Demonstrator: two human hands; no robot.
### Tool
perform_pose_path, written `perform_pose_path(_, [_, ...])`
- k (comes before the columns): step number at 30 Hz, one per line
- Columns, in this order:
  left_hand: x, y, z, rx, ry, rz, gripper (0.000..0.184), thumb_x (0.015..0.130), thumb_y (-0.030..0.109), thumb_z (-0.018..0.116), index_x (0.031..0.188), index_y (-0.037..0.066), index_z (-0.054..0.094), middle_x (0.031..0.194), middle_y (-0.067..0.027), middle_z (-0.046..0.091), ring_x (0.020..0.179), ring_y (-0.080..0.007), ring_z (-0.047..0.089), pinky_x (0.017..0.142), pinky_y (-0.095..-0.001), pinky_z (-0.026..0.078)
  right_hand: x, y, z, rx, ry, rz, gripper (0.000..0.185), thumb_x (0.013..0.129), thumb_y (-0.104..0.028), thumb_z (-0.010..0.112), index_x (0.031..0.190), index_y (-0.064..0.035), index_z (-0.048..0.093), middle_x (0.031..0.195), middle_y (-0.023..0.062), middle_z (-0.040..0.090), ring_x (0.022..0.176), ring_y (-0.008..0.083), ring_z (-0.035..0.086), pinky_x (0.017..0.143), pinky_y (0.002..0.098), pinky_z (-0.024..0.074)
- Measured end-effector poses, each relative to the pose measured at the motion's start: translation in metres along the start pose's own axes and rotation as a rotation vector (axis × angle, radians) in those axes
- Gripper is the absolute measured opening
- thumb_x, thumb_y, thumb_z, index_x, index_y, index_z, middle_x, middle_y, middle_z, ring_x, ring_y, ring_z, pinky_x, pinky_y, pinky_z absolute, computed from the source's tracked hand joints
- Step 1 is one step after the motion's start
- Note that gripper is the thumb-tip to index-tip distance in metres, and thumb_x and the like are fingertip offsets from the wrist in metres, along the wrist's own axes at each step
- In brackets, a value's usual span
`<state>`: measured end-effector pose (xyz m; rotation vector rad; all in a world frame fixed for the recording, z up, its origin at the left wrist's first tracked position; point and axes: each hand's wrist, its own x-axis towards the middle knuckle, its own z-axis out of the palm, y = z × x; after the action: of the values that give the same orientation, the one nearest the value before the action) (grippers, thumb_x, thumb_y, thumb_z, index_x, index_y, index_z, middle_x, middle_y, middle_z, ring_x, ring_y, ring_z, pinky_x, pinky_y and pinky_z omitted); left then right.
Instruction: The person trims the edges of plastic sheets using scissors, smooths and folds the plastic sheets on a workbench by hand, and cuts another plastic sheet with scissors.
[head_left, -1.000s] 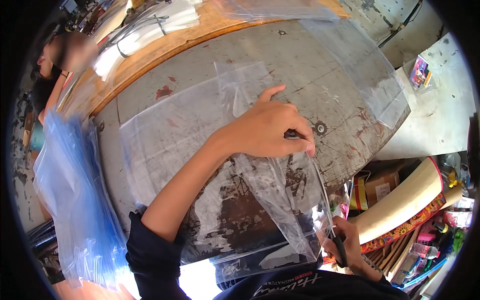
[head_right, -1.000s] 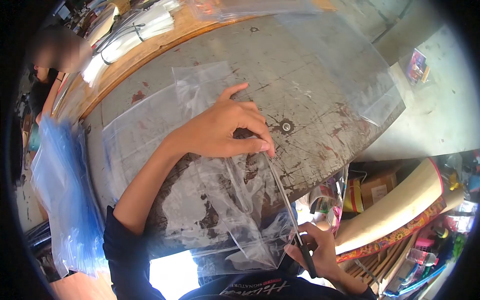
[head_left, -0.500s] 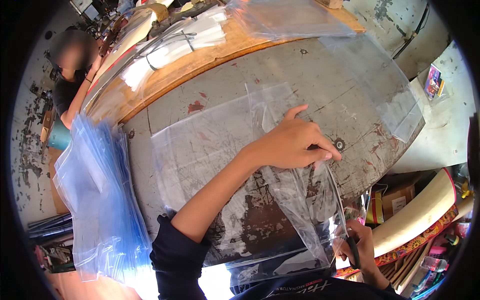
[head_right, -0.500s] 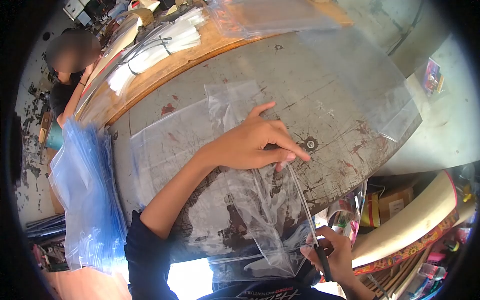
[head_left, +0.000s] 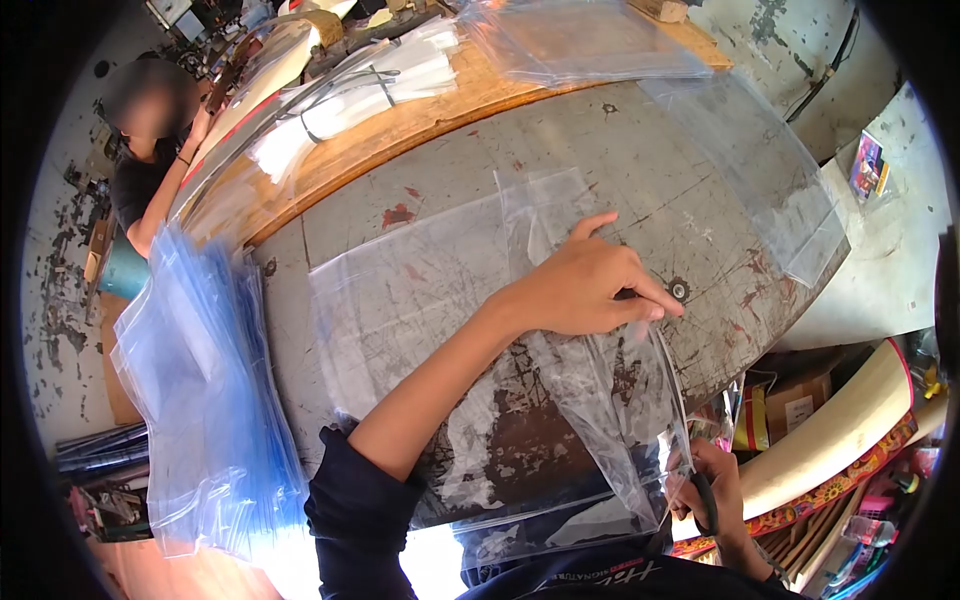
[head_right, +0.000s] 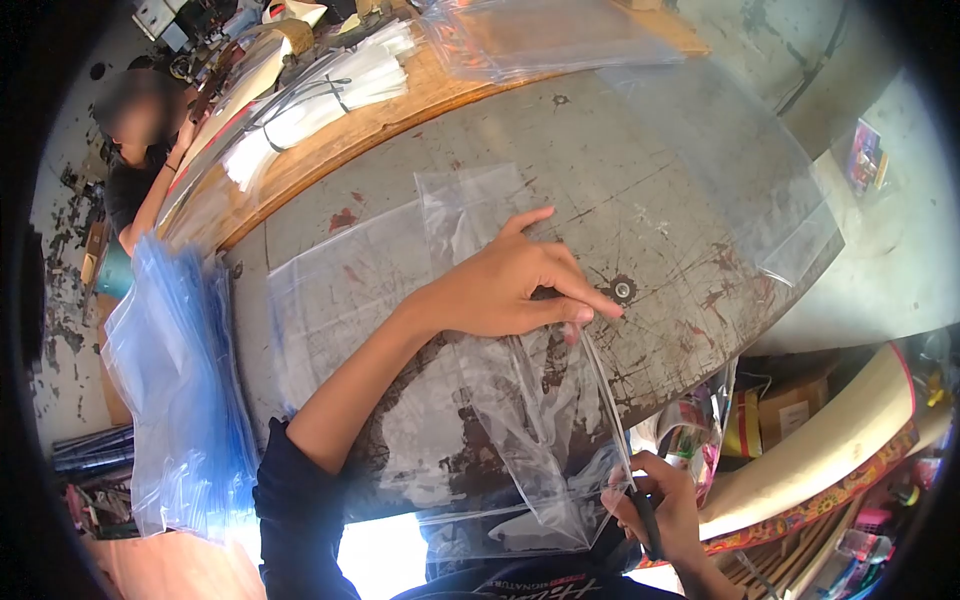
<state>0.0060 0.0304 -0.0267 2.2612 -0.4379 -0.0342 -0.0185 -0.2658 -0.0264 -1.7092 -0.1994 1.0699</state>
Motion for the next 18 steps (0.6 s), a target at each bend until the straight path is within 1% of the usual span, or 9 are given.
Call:
perform_pose_path(6, [-0.0002,-0.0015,0.0008,-0.031,0.016,0.025,0.021,0.088,0.030,0.055,0.106,0.027,0.066,0.074,0.0061,0.064,0.086,-0.0091,0.056,0.109,-0.0499,0.007,0.0014,0.0010,0.0012,0.046,-0.020,-0.024,0.019,0.077,-0.012,0.069,0.086,-0.0027,0.055,0.053,0.0013,0.055,0.041,0.0047,0.049,0.039,0.0184,0.0357])
perform_pose_path(15, [0.0001,-0.0014,-0.0010,-0.072,0.023,0.043,0.019,0.088,0.027,0.055,0.103,0.025,0.067,0.074,0.0057,0.065,0.085,-0.0096,0.057,0.109,-0.0502,0.006,0.0046,0.0019,0.0026,-0.015,0.010,-0.068,0.018,0.077,-0.011,0.069,0.086,-0.0026,0.055,0.048,-0.0005,0.052,0.039,0.0035,0.047,0.037,0.0182,0.0320])
perform_pose_path(17, [0.0000,-0.0012,-0.0010,-0.096,0.056,0.065,0.019,0.087,0.026,0.055,0.098,0.022,0.069,0.070,0.0060,0.066,0.085,-0.0125,0.059,0.106,-0.0518,0.010,0.0045,-0.0011,0.0028,-0.013,0.000,-0.055,0.018,0.077,-0.010,0.069,0.086,-0.0028,0.055,0.049,-0.0002,0.053,0.039,0.0030,0.047,0.037,0.0180,0.0313])
perform_pose_path(18, [-0.0004,-0.0011,-0.0007,-0.098,0.057,0.063,0.019,0.087,0.026,0.055,0.098,0.022,0.069,0.070,0.0060,0.066,0.085,-0.0125,0.059,0.106,-0.0518,0.010,0.0044,-0.0022,0.0032,-0.013,-0.001,-0.053,0.018,0.077,-0.010,0.069,0.086,-0.0028,0.055,0.049,-0.0002,0.053,0.039,0.0030,0.047,0.037,0.0180,0.0313])
